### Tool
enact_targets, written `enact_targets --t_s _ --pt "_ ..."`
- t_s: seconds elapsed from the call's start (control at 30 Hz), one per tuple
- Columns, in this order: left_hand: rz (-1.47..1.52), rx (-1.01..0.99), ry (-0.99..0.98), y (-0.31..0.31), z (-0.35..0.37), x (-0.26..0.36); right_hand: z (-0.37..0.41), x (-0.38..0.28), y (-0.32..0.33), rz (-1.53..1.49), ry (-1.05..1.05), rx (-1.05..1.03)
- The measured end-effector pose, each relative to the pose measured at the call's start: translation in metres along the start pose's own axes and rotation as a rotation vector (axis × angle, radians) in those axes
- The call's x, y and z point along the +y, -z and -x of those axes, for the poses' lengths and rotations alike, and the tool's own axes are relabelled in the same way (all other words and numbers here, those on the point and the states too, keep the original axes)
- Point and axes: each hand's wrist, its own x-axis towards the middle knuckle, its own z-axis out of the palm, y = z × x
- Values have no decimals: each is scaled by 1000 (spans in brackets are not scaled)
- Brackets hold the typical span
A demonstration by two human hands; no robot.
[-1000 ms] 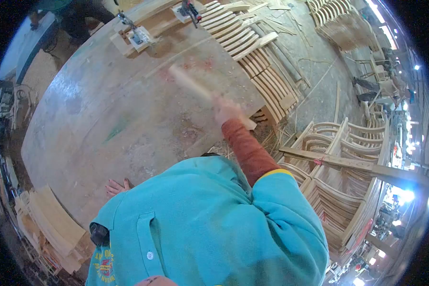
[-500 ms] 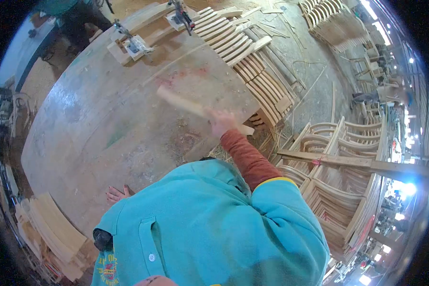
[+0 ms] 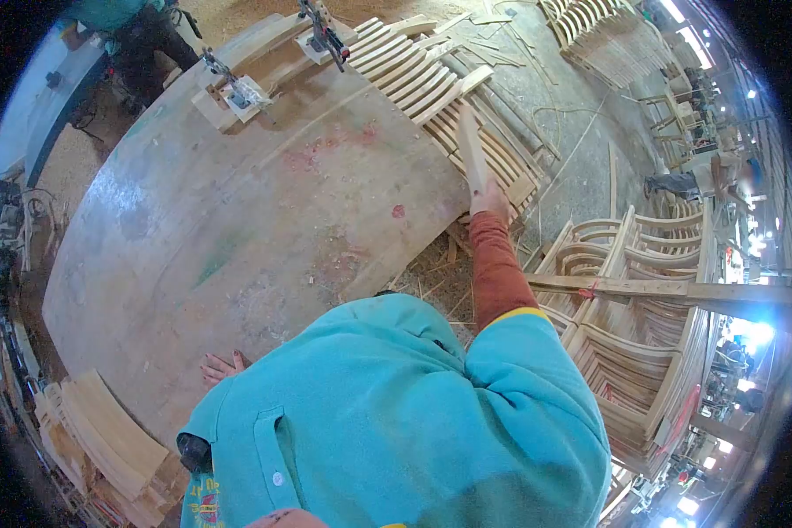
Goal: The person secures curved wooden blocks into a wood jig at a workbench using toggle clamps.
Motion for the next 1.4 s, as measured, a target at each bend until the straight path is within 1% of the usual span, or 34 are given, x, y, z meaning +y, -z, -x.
enact_targets --t_s 0.1,0.13,0.23,0.33,0.43,0.47,0.53,0.57,0.63,0.67,0.7,0.77,0.83,0.87,0.97,1.07,1.17,1.27,1.37,1.4 --pt "70 -38 -23 3 4 -1 18 8 -26 -53 260 -86" --pt "99 -42 -34 4 3 -2 32 -4 -20 17 357 -84" --pt "49 -92 -27 7 1 -2 43 -11 -22 125 323 -166" --pt "39 -108 -11 10 2 0 20 -17 -19 97 184 -102" --pt "59 -115 -1 6 -2 -1 3 -40 -1 53 -78 -91" --pt "63 -126 -4 9 -1 2 -1 -49 5 -19 -133 -125" --pt "57 -155 -13 16 3 1 -5 -33 -18 -108 44 -83" --pt "78 -127 -25 10 1 -1 -6 -26 -31 -150 133 -61" --pt "122 -68 -43 -2 -2 -5 0 -23 -50 -297 315 -111" --pt "147 -73 -52 -4 -2 -7 3 -25 -58 -374 407 -140" --pt "170 -76 -62 -6 -3 -8 5 -28 -65 -323 435 -174" --pt "191 -101 -71 3 0 -6 20 -55 -55 -221 484 -239" --pt "189 -147 -73 15 3 -4 37 -84 -36 -55 485 -262" --pt "201 -137 -76 14 2 -5 43 -94 -29 30 487 -272" --pt "236 -133 -82 10 3 -5 48 -107 -22 -91 465 -312" --pt "240 -157 -82 11 2 -6 27 -90 -49 -715 428 -561" --pt "223 -158 -75 13 1 -3 23 -86 -61 -905 222 -641" --pt "213 -148 -81 14 1 -3 17 -73 -84 -946 126 -688" --pt "199 -148 -81 13 2 -4 23 -67 -93 -841 40 -736" --pt "198 -160 -75 14 1 -4 25 -68 -91 -650 85 -694"
